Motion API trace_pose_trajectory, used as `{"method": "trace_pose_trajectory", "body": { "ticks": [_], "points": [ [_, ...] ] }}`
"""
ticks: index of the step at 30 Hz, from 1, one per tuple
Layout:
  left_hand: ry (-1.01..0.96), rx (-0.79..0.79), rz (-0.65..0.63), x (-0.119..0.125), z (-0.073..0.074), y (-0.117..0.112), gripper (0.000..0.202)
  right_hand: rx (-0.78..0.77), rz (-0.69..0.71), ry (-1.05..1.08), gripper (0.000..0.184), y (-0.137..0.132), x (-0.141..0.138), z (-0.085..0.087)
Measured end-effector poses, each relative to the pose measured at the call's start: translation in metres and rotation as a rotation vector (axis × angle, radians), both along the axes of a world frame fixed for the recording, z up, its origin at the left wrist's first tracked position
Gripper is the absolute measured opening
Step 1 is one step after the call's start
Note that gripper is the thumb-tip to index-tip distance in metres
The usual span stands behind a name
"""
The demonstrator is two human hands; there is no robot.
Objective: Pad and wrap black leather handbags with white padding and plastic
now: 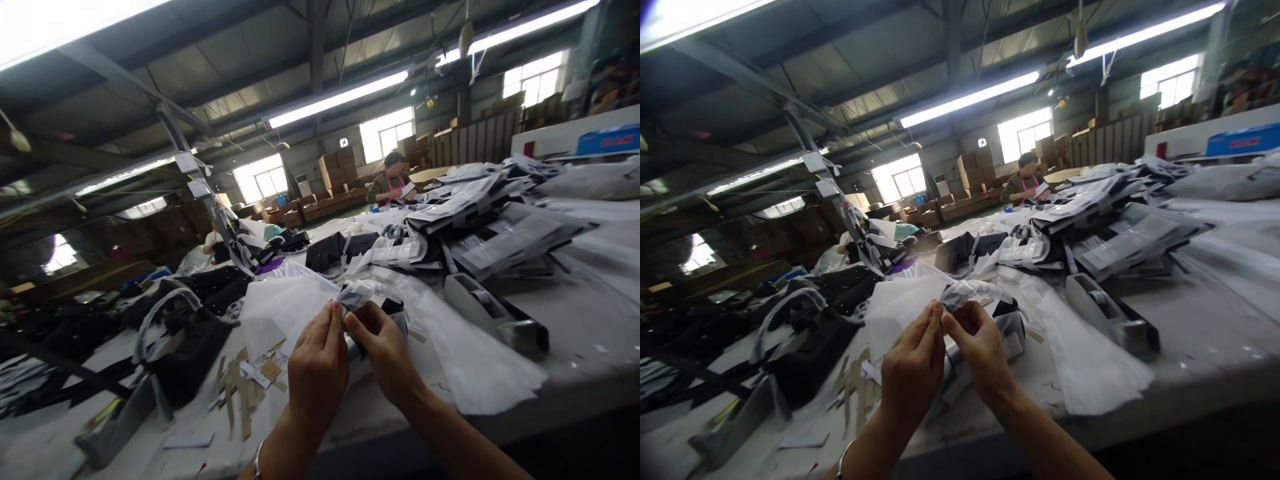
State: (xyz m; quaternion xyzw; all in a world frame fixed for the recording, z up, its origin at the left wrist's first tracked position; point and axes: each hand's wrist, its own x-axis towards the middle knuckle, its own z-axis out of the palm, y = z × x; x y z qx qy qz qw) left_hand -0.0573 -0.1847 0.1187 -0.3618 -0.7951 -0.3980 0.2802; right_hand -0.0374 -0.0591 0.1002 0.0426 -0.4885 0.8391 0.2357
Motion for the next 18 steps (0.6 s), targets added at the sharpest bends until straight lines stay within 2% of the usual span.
{"method": "trace_pose_trajectory", "body": {
  "ticks": [4, 7, 9, 13, 16, 18],
  "points": [
    [-0.071, -0.008, -0.035, 0.0, 0.016, -0.004, 0.036, 0.013, -0.006, -0.032, 0.03, 0.002, 0.005, 0.004],
    [-0.279, 0.056, -0.1, -0.01, 0.032, -0.009, 0.026, 0.023, 0.049, -0.025, 0.033, 0.006, 0.008, 0.007],
    [-0.453, 0.067, -0.176, -0.02, 0.038, -0.011, 0.029, 0.03, 0.072, -0.015, 0.033, 0.009, 0.009, 0.008],
    [-0.631, 0.022, -0.339, -0.033, 0.037, -0.01, 0.036, 0.073, 0.046, 0.003, 0.029, 0.011, 0.011, 0.008],
    [-0.679, 0.062, -0.308, -0.037, 0.03, -0.006, 0.044, 0.192, -0.014, -0.026, 0.027, 0.013, 0.008, 0.007],
    [-0.714, 0.085, -0.256, -0.039, 0.025, -0.004, 0.05, 0.294, -0.008, -0.049, 0.03, 0.024, 0.004, 0.004]
  ]
}}
